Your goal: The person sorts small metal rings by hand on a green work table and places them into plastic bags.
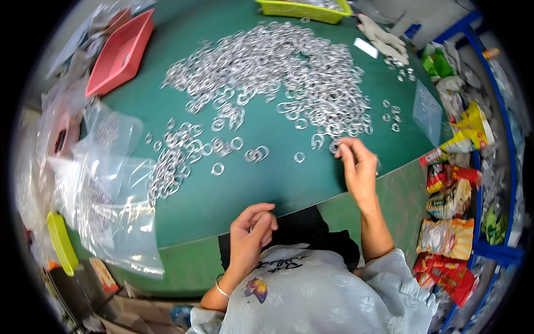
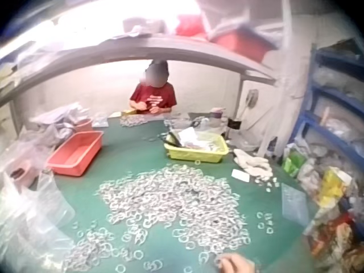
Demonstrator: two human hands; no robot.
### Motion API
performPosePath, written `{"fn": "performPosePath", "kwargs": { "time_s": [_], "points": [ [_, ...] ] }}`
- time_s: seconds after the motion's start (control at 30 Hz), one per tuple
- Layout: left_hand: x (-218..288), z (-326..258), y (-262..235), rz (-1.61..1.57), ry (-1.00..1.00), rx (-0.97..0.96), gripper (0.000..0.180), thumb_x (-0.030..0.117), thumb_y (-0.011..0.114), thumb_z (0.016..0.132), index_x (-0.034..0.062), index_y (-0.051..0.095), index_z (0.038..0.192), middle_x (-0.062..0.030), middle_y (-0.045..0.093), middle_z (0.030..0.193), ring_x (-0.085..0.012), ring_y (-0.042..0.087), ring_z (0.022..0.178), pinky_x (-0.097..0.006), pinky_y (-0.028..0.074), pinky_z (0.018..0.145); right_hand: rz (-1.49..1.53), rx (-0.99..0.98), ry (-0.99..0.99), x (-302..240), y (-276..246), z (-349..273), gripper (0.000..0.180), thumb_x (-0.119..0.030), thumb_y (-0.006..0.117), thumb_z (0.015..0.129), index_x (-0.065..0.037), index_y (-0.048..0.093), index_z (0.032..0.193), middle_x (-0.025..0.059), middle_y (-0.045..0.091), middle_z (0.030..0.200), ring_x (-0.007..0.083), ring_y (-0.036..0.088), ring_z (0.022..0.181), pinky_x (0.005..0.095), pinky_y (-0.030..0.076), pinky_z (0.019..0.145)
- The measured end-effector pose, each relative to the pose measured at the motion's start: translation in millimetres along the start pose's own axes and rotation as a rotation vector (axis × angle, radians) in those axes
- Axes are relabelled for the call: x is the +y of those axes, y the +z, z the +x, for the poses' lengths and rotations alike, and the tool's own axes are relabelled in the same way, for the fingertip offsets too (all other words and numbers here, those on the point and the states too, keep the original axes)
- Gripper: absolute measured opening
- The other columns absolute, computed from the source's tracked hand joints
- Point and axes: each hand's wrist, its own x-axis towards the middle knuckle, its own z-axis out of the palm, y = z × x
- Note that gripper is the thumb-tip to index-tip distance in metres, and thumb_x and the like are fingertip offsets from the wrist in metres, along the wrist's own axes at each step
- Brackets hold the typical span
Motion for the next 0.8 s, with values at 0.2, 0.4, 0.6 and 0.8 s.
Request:
{"fn": "performPosePath", "kwargs": {
  "time_s": [0.2, 0.4, 0.6, 0.8],
  "points": [
    [0, 3, 11, 0.003, 0.046, 0.014, 0.019, 0.004, 0.049, 0.091, -0.0004, 0.055, 0.108, -0.0053, 0.054, 0.075, -0.004, 0.035, 0.05, -0.018, 0.027, 0.043, -0.343, 0.291, 0.07, 59, -103, 48, 0.012, -0.004, 0.053, 0.087, 0.003, 0.059, 0.094, 0.0135, 0.062, 0.07, 0.0184, 0.06, 0.06, 0.0305, 0.047, 0.057],
    [0, 10, 13, 0.031, 0.06, 0.0, 0.018, 0.004, 0.049, 0.09, 0.0001, 0.055, 0.107, -0.0047, 0.053, 0.074, -0.0041, 0.035, 0.05, -0.017, 0.027, 0.043, -0.475, 0.202, 0.038, 98, -129, 75, 0.011, -0.005, 0.053, 0.086, 0.001, 0.057, 0.094, 0.0137, 0.06, 0.069, 0.0193, 0.058, 0.06, 0.0301, 0.045, 0.058],
    [0, 5, 13, 0.006, -0.013, -0.02, 0.02, 0.005, 0.048, 0.091, -0.0002, 0.054, 0.11, -0.005, 0.053, 0.075, -0.0044, 0.034, 0.051, -0.018, 0.026, 0.044, 0.148, 0.062, 0.065, 41, -82, 38, 0.01, -0.004, 0.054, 0.086, 0.002, 0.056, 0.093, 0.0018, 0.059, 0.068, 0.006, 0.054, 0.063, 0.021, 0.042, 0.057],
    [2, -1, 11, 0.054, 0.01, 0.003, 0.02, 0.007, 0.049, 0.091, -0.0007, 0.054, 0.109, -0.0058, 0.053, 0.076, -0.0045, 0.035, 0.05, -0.017, 0.025, 0.042, -0.467, 0.433, -0.042, 73, -113, 36, 0.008, -0.003, 0.058, 0.081, 0.001, 0.057, 0.088, 0.0139, 0.062, 0.076, 0.0247, 0.06, 0.063, 0.0332, 0.047, 0.059]
  ]
}}
